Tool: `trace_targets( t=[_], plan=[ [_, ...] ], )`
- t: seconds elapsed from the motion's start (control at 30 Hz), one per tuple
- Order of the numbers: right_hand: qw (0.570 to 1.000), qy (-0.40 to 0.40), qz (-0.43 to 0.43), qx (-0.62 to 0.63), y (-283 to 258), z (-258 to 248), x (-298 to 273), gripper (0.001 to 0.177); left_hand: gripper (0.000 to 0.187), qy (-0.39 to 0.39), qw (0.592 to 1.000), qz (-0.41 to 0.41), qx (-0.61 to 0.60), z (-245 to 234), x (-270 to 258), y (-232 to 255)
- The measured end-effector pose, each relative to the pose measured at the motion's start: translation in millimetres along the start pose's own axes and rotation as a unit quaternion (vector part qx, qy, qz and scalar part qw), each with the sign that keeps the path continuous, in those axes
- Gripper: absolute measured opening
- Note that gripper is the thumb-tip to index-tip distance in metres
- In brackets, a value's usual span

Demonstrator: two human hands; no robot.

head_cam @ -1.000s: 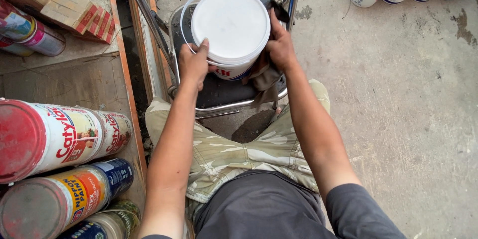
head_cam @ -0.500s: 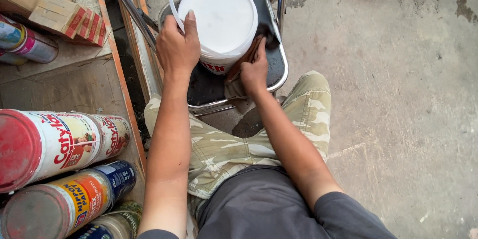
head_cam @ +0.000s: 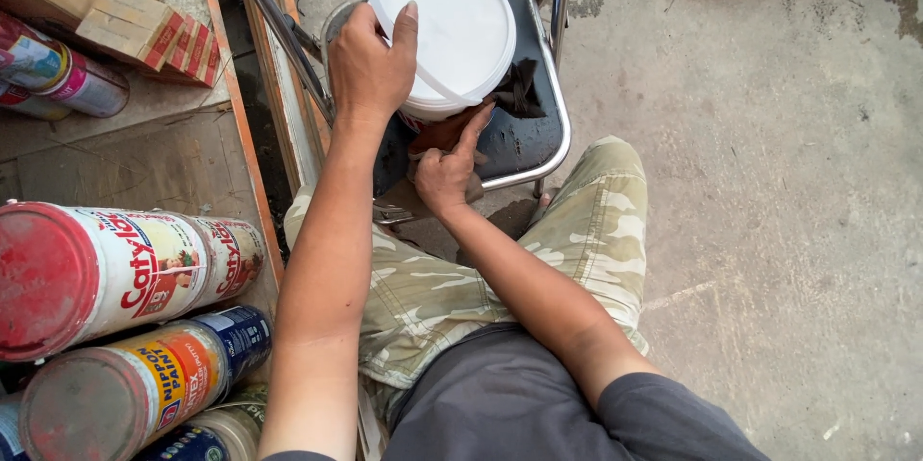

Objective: The person wipes the exterior and rim of a white plastic paint bucket with a cloth, then places the bucket onto a wooden shelf alongside other buckets.

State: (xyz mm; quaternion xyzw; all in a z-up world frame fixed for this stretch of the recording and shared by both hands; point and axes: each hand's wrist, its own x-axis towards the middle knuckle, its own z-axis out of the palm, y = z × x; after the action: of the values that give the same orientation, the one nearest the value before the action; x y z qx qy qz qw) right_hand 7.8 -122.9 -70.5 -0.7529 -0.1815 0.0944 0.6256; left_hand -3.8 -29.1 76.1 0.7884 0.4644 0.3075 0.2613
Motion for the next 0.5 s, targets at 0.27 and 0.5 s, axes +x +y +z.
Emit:
trace_targets(
  t=[0.27, 0.5],
  plan=[
    [0.981, -0.083, 0.096, 0.149, -30, -35, 49, 0.080, 0.052, 0.011, 0.997, 0.044, 0.061, -3, -1, -4],
    [0.987, -0.131, 0.036, 0.085, 11, -43, 46, 0.089, 0.079, -0.156, 0.960, 0.230, 0.022, -36, -31, -19]
  ],
)
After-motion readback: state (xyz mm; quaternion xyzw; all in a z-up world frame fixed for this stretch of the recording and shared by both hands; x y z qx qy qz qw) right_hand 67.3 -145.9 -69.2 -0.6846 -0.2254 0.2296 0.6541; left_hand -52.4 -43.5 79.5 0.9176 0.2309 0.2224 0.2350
